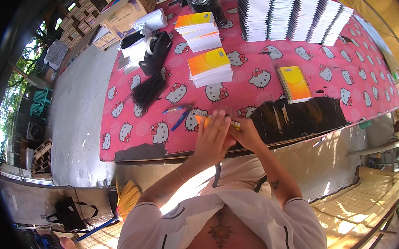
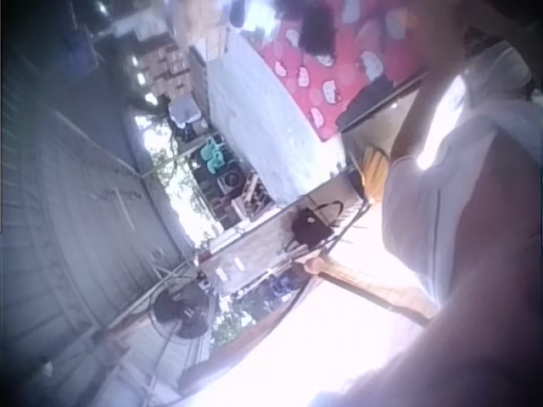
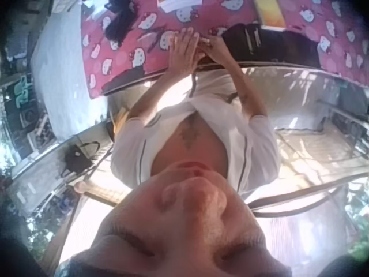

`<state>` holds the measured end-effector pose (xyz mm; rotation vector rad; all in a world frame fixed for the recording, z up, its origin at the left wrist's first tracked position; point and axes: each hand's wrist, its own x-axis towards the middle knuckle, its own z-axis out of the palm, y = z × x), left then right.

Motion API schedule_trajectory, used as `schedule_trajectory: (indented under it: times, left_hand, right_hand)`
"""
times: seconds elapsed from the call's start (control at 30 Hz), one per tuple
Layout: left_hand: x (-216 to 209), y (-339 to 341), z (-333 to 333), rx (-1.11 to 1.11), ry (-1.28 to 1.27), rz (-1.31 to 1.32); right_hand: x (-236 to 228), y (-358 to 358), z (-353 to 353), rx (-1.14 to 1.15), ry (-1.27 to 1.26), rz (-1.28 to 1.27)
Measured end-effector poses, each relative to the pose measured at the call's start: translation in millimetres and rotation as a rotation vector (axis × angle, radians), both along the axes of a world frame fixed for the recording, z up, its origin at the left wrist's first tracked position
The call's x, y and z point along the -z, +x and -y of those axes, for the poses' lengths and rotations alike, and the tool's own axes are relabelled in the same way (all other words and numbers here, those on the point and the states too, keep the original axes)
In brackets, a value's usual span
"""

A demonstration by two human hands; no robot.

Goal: The person picks up small notebooks from a table, flips through the pages by hand, and places them onto stacks.

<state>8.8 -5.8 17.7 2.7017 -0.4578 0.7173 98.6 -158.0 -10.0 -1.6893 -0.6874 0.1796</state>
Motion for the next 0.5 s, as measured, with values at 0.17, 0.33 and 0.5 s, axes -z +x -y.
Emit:
schedule_trajectory:
  times: [0.17, 0.33, 0.5]
  left_hand:
    - [-28.5, 32.9, -19.5, 0.12, -0.078, -0.05]
    - [-34.8, 33.9, -18.4, 0.094, -0.139, -0.048]
    - [-27.3, 33.5, -20.5, 0.11, -0.109, -0.041]
  right_hand:
    - [-18.1, 3.1, 4.7, -0.089, -0.282, -0.079]
    - [-31.4, -0.1, 11.9, -0.048, -0.104, 0.125]
    - [-46.9, 17.5, 46.4, -0.117, -0.006, 0.071]
